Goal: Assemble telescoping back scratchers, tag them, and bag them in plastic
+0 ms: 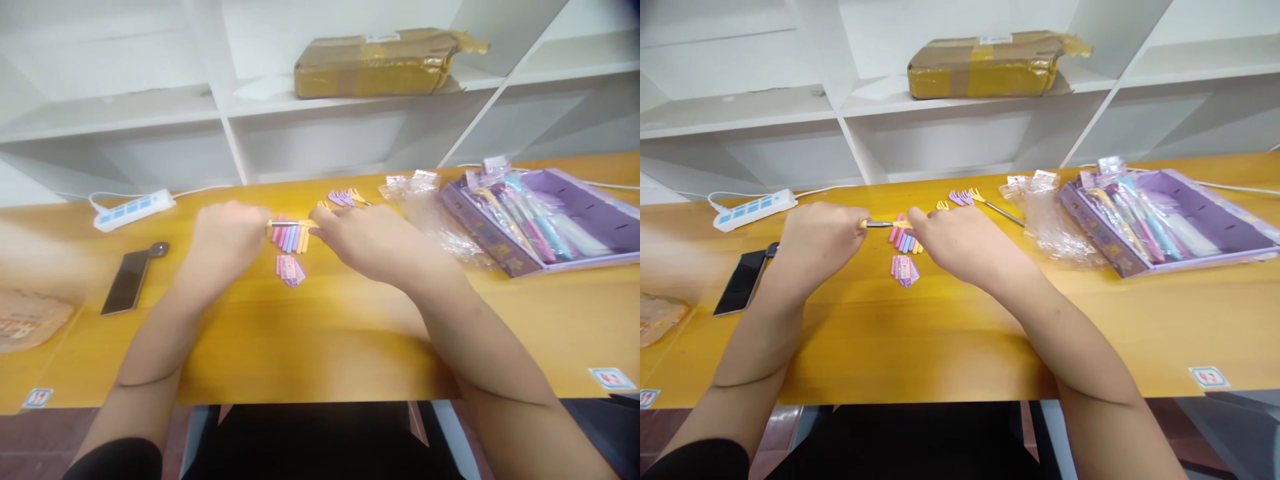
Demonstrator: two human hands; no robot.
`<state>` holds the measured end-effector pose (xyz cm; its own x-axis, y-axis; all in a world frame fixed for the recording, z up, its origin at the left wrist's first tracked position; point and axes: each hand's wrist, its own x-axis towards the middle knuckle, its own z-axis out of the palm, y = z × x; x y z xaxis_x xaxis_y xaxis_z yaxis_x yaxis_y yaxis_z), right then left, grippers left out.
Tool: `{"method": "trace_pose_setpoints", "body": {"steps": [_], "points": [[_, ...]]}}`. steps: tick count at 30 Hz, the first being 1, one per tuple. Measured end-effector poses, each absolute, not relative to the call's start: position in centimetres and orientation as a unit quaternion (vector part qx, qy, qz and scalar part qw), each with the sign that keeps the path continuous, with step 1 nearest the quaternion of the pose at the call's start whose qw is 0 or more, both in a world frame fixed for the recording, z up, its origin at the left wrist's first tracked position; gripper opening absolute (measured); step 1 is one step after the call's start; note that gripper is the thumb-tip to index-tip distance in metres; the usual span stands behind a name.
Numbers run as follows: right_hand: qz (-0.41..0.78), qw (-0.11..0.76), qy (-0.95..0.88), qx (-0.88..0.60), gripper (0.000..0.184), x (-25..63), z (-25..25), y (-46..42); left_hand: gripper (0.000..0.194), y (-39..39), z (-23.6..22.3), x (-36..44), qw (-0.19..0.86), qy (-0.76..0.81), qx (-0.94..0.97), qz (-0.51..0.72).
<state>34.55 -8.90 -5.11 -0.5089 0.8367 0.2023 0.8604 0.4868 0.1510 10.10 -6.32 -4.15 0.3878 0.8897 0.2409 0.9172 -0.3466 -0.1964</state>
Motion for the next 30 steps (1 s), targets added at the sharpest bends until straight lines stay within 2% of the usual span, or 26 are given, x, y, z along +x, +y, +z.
{"method": "trace_pose_setpoints", "body": {"steps": [6, 19, 27, 30], "points": [[-0.086, 0.069, -0.868, -0.485, 0.048, 35.4, -3.5, -10.4, 0.029, -7.3, -3.5, 9.9, 0.188, -0.532, -0.823, -0.069], [-0.037, 0.068, -0.868, -0.490, 0.031, 36.2, -2.4, -10.3, 0.024, -7.4, -3.6, 10.5, 0.190, -0.531, -0.821, -0.091], [-0.125, 0.135, -0.875, -0.447, 0.043, 36.6, -2.9, -9.4, 0.026, -7.2, -3.6, 10.4, 0.198, -0.537, -0.814, -0.099], [-0.177, 0.181, -0.869, -0.425, 0.041, 36.4, -3.2, -9.1, 0.027, -7.3, -3.6, 10.8, 0.196, -0.549, -0.807, -0.094]]}}
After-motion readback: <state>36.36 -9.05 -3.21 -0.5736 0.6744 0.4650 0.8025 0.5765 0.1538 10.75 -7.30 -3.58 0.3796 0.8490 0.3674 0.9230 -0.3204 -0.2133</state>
